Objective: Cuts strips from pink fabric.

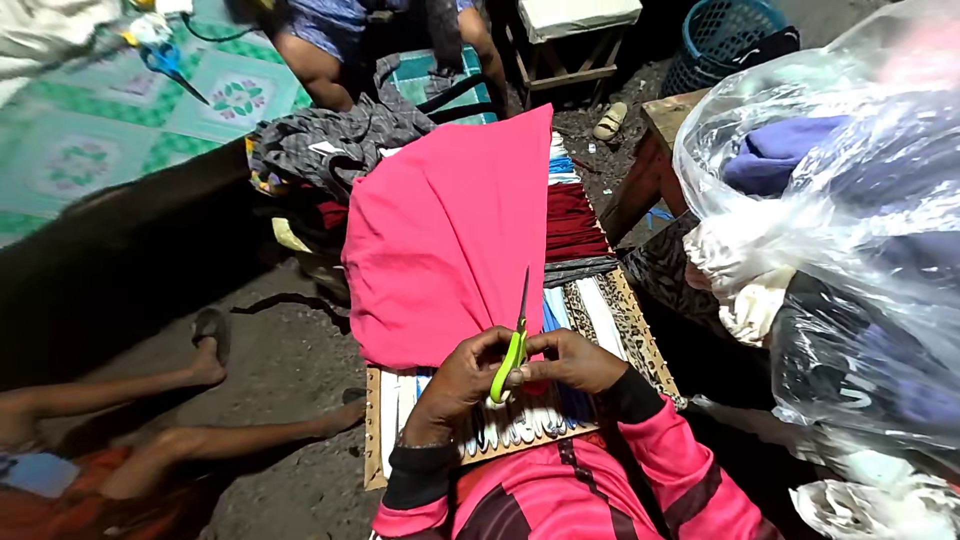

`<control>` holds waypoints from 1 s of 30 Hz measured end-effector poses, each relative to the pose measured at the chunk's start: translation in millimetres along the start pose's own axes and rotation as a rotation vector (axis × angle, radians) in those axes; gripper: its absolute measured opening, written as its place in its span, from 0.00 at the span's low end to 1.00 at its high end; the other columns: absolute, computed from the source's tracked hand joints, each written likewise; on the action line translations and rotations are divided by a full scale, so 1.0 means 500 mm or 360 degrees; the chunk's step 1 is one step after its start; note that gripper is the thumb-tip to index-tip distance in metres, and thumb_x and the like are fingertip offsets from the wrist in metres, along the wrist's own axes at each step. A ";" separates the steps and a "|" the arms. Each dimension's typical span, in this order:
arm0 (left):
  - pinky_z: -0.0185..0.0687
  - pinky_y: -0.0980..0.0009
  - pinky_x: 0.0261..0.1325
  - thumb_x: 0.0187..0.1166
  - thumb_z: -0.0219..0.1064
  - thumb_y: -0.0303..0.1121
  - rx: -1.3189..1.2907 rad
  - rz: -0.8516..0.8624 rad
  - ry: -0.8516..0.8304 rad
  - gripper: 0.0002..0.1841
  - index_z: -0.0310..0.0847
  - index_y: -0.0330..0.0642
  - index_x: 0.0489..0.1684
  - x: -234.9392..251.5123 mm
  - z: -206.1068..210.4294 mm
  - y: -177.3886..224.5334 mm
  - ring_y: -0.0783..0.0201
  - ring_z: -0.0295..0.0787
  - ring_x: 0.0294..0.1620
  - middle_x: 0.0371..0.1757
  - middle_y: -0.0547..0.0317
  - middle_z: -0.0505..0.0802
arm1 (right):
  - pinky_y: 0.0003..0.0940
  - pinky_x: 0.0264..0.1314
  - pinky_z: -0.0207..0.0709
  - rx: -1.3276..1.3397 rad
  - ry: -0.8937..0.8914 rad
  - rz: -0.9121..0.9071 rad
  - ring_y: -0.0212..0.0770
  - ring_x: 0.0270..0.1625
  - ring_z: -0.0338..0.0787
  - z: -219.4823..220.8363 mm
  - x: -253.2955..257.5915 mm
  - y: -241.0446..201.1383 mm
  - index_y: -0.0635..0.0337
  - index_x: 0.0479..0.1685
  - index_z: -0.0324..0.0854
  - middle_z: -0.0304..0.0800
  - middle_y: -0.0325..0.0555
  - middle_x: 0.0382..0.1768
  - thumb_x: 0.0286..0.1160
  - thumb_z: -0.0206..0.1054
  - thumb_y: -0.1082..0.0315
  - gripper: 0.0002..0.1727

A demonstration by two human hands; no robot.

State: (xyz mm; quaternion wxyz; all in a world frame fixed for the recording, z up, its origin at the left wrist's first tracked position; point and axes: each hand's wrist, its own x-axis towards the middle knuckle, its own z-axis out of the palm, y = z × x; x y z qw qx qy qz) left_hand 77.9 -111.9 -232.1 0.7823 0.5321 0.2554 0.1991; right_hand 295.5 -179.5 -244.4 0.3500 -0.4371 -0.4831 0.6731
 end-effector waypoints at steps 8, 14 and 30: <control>0.95 0.48 0.50 0.67 0.80 0.52 -0.0246 0.0073 0.0737 0.41 0.72 0.31 0.75 -0.112 -0.055 -0.020 0.43 0.94 0.55 0.65 0.37 0.89 | 0.35 0.67 0.85 -0.0028 0.0646 -0.0079 0.34 0.61 0.92 -0.001 0.056 -0.035 0.58 0.60 0.91 0.95 0.43 0.59 0.81 0.67 0.69 0.14; 0.95 0.51 0.47 0.73 0.74 0.41 -0.0442 0.0278 0.1054 0.33 0.72 0.39 0.78 -0.091 -0.066 -0.028 0.58 0.92 0.48 0.61 0.55 0.87 | 0.35 0.56 0.88 -0.0049 0.0597 -0.0537 0.35 0.55 0.92 -0.045 0.085 -0.203 0.60 0.64 0.88 0.93 0.44 0.61 0.82 0.63 0.74 0.16; 0.86 0.61 0.36 0.87 0.62 0.43 0.0927 0.0460 0.1683 0.14 0.83 0.45 0.59 -0.016 -0.255 0.189 0.65 0.86 0.31 0.42 0.56 0.91 | 0.40 0.37 0.87 0.0376 0.0761 -0.0010 0.42 0.32 0.90 0.025 0.173 -0.081 0.47 0.85 0.71 0.92 0.55 0.46 0.79 0.63 0.78 0.33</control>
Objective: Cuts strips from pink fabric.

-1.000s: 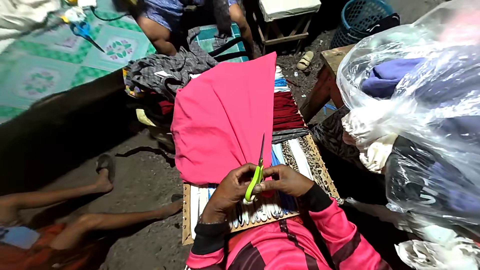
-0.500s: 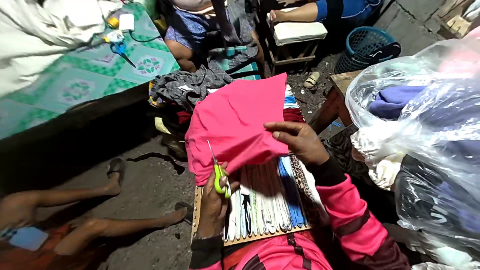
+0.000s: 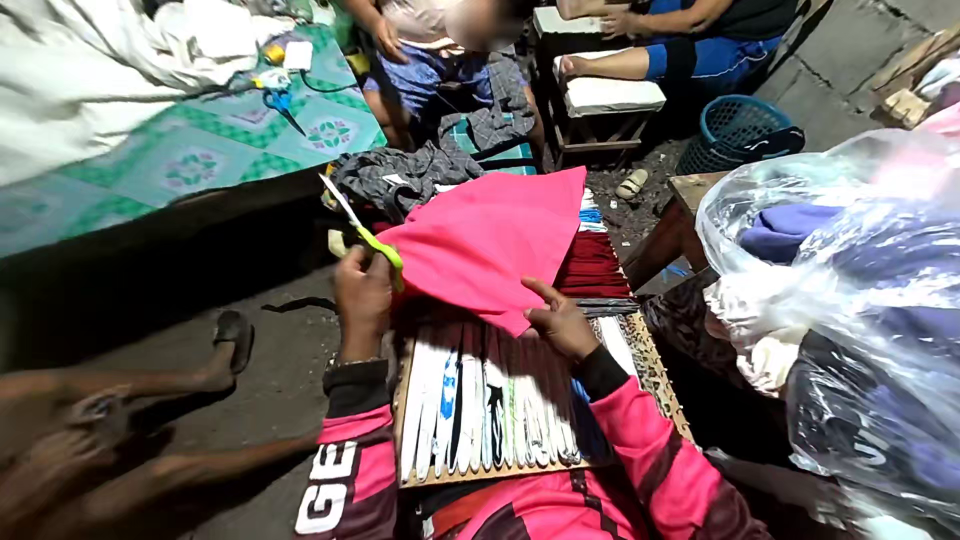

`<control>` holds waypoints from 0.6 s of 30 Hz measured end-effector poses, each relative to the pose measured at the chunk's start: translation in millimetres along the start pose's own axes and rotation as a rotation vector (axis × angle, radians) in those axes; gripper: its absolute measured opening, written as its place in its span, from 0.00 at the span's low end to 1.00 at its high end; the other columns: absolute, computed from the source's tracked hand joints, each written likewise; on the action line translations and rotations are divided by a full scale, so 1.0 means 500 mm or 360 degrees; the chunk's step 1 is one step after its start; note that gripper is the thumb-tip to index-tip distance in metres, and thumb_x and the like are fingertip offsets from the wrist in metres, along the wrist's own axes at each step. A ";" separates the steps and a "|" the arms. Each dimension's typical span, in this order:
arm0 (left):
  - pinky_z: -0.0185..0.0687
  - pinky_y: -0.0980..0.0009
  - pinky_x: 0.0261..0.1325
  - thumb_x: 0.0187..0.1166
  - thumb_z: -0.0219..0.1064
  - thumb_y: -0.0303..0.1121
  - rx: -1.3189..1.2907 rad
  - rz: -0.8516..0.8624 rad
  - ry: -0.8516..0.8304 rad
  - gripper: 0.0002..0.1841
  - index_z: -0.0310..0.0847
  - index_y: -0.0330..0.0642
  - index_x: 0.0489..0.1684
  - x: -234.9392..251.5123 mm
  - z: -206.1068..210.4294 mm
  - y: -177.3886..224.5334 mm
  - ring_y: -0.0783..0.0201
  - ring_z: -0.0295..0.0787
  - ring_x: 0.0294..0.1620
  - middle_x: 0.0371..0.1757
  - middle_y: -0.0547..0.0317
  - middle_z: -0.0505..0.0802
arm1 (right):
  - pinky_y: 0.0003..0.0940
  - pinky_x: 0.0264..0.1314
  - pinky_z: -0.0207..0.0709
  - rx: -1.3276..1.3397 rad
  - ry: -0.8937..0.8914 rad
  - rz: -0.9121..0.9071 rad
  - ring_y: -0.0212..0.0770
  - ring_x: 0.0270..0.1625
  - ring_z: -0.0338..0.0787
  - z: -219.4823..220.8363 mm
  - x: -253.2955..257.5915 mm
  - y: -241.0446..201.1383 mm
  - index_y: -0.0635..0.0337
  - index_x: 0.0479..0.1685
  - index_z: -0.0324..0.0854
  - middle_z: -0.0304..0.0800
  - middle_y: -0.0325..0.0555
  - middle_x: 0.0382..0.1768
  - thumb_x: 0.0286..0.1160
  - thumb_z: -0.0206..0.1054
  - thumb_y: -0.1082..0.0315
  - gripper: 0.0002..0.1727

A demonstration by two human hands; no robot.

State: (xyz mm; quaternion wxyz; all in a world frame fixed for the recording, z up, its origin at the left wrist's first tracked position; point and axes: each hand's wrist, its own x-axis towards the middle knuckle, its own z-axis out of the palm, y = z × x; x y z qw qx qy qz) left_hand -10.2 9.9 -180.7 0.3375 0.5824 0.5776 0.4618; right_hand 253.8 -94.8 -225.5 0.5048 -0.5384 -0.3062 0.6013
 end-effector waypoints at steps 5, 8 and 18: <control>0.90 0.44 0.49 0.87 0.64 0.41 0.0361 -0.0400 -0.0070 0.17 0.84 0.41 0.65 -0.095 -0.014 -0.063 0.50 0.92 0.43 0.54 0.42 0.91 | 0.41 0.49 0.86 -0.0102 0.0204 0.0206 0.43 0.43 0.90 0.033 0.026 0.069 0.53 0.94 0.52 0.90 0.56 0.46 0.68 0.72 0.79 0.49; 0.89 0.54 0.52 0.84 0.69 0.40 0.0366 -0.0339 -0.0113 0.18 0.86 0.44 0.67 -0.187 0.004 -0.063 0.57 0.90 0.48 0.60 0.48 0.89 | 0.46 0.57 0.88 0.0244 0.0370 0.0288 0.50 0.56 0.91 0.023 0.042 0.076 0.59 0.92 0.51 0.87 0.62 0.61 0.70 0.74 0.76 0.48; 0.95 0.55 0.43 0.81 0.69 0.26 -0.0830 -0.0865 -0.0634 0.18 0.84 0.33 0.68 -0.369 0.069 -0.041 0.53 0.93 0.37 0.45 0.45 0.93 | 0.41 0.51 0.90 0.0693 0.0328 0.0533 0.44 0.46 0.93 0.002 0.026 0.108 0.65 0.61 0.78 0.90 0.53 0.48 0.80 0.70 0.67 0.16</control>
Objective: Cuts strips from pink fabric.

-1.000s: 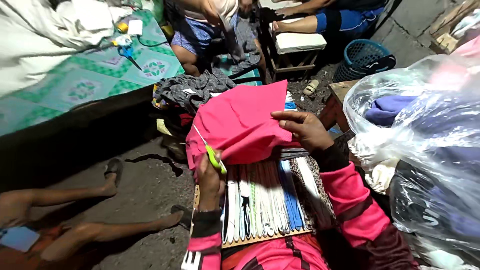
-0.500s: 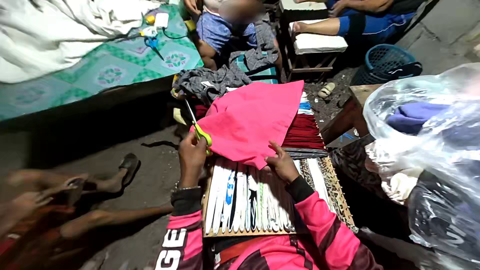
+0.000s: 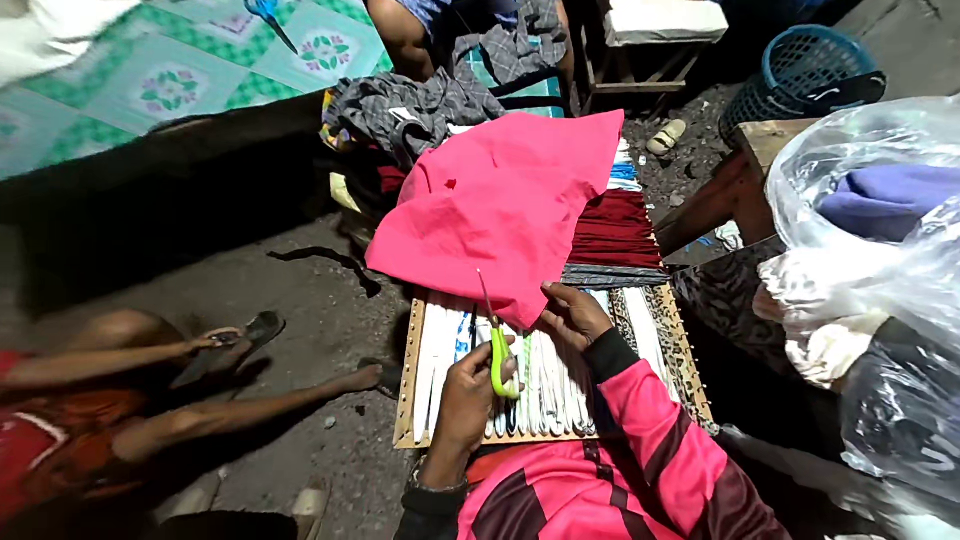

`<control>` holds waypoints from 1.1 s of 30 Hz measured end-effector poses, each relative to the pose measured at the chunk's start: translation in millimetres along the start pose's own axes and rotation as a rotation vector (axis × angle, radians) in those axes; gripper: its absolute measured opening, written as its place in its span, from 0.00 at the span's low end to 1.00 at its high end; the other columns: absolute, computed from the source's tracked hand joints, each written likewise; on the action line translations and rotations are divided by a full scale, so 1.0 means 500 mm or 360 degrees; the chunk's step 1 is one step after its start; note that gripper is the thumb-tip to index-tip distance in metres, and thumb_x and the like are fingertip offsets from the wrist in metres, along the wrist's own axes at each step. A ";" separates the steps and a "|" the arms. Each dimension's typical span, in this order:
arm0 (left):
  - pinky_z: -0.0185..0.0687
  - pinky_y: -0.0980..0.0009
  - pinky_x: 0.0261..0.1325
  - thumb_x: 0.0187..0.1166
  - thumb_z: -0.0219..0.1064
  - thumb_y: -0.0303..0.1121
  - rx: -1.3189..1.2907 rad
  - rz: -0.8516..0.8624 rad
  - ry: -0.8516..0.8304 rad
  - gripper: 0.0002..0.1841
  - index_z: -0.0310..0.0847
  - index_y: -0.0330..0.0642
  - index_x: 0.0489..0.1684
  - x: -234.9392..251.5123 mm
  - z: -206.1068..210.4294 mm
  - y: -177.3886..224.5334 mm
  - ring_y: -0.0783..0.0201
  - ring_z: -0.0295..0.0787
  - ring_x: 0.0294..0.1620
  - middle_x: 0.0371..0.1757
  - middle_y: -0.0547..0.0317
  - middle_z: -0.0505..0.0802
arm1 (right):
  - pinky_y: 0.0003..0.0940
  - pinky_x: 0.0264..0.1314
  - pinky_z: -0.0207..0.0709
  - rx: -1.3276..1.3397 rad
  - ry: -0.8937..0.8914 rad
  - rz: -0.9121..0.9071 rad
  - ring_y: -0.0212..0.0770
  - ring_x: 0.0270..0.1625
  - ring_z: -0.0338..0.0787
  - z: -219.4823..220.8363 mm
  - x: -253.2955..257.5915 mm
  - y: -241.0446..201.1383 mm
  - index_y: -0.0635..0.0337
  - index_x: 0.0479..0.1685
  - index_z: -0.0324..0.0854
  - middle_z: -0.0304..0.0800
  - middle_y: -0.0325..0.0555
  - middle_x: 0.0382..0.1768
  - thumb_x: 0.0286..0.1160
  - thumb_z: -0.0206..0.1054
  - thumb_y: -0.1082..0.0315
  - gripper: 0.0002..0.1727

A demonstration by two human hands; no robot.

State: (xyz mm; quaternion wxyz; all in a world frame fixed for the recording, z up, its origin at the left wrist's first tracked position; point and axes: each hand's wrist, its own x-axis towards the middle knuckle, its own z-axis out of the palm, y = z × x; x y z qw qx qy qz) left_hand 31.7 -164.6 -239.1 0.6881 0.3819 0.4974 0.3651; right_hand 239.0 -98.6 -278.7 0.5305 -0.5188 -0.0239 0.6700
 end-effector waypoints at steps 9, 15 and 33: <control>0.91 0.48 0.57 0.81 0.68 0.38 -0.0975 -0.0386 -0.0538 0.32 0.63 0.33 0.82 -0.079 0.037 -0.058 0.38 0.93 0.57 0.65 0.27 0.87 | 0.43 0.49 0.89 -0.0437 -0.0051 -0.0119 0.45 0.46 0.91 0.046 0.000 -0.028 0.62 0.80 0.65 0.88 0.54 0.50 0.65 0.78 0.75 0.39; 0.88 0.38 0.62 0.81 0.65 0.28 -0.1225 -0.0510 -0.0542 0.26 0.61 0.34 0.77 -0.071 0.101 -0.058 0.33 0.92 0.56 0.57 0.31 0.89 | 0.38 0.34 0.86 -0.0950 -0.0026 -0.0545 0.38 0.25 0.82 0.046 -0.009 -0.053 0.61 0.71 0.76 0.82 0.45 0.30 0.62 0.82 0.74 0.33; 0.93 0.53 0.51 0.80 0.68 0.26 -0.0791 -0.0241 0.0018 0.16 0.73 0.29 0.61 0.059 0.215 -0.056 0.52 0.91 0.48 0.48 0.42 0.89 | 0.42 0.31 0.89 -0.0990 -0.0143 -0.0417 0.44 0.25 0.88 -0.009 -0.039 -0.062 0.53 0.72 0.74 0.86 0.48 0.29 0.69 0.78 0.70 0.30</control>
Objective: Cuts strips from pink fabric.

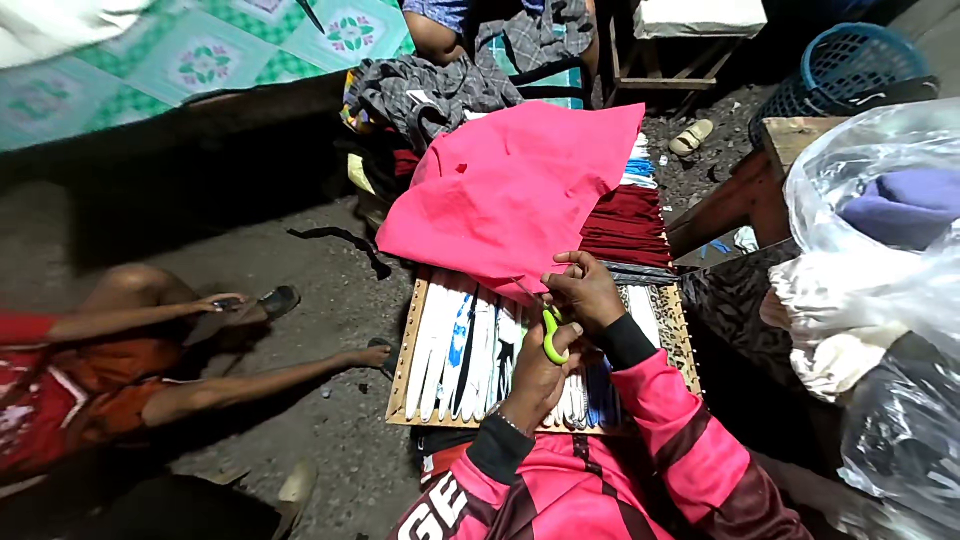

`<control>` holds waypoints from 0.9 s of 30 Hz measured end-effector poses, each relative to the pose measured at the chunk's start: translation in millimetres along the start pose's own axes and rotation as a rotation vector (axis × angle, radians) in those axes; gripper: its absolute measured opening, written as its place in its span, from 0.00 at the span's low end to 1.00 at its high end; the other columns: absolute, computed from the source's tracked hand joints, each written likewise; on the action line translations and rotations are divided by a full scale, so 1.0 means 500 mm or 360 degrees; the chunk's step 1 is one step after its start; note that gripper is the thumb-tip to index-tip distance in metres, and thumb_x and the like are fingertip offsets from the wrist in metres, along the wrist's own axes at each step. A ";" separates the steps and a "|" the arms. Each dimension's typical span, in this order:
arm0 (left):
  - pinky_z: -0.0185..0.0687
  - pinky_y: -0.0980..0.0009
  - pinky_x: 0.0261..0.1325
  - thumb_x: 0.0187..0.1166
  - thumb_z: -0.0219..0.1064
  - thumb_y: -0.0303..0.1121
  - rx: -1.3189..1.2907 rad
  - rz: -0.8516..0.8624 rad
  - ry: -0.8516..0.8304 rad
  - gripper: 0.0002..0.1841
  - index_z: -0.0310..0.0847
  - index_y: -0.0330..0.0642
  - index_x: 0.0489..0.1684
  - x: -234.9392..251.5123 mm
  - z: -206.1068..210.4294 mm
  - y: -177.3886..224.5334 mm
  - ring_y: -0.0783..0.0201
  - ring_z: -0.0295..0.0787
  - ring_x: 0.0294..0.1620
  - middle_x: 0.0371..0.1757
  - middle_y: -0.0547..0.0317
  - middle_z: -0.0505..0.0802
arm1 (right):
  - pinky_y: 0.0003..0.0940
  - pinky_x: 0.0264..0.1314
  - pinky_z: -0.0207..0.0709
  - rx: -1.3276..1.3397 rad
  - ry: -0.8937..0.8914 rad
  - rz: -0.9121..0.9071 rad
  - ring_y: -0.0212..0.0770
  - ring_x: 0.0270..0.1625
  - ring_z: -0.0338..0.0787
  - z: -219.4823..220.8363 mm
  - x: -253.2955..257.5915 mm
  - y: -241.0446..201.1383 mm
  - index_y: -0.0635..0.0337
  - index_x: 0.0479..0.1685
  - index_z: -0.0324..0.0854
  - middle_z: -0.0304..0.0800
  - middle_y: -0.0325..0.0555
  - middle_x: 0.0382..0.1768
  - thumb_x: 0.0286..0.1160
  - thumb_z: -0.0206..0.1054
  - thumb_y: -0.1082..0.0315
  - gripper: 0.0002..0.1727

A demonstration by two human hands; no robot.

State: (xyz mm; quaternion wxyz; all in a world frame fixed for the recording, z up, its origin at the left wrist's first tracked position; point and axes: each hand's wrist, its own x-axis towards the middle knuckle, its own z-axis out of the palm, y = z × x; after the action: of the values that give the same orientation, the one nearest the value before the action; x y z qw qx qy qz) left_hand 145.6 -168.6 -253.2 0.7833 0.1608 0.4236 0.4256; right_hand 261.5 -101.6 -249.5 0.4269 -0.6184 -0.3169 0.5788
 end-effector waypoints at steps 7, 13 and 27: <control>0.95 0.53 0.32 0.80 0.66 0.23 0.0128 0.0198 0.0126 0.10 0.75 0.24 0.51 0.010 0.001 -0.010 0.51 0.91 0.30 0.37 0.41 0.88 | 0.42 0.30 0.90 0.0018 -0.0051 -0.0023 0.44 0.24 0.88 0.004 0.001 -0.002 0.48 0.73 0.74 0.85 0.47 0.29 0.70 0.78 0.70 0.30; 0.95 0.55 0.30 0.79 0.67 0.23 0.0132 0.0270 0.0157 0.11 0.74 0.24 0.52 0.003 0.009 -0.019 0.53 0.91 0.29 0.36 0.43 0.88 | 0.45 0.34 0.93 0.0011 -0.0047 -0.0119 0.47 0.27 0.91 0.016 -0.001 -0.017 0.56 0.70 0.74 0.86 0.50 0.33 0.72 0.76 0.73 0.26; 0.85 0.69 0.13 0.86 0.63 0.25 0.0106 0.0191 0.0060 0.11 0.74 0.25 0.56 -0.007 0.006 0.010 0.56 0.91 0.19 0.31 0.39 0.91 | 0.42 0.37 0.93 0.0065 -0.0013 -0.0217 0.43 0.28 0.90 0.006 0.011 -0.040 0.62 0.68 0.75 0.84 0.49 0.33 0.68 0.76 0.79 0.27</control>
State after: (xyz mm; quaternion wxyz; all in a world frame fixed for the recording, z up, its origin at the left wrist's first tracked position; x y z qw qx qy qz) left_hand 144.5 -168.2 -246.6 0.7425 0.2038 0.4419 0.4603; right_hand 261.5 -87.8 -234.1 0.4765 -0.5842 -0.3480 0.5573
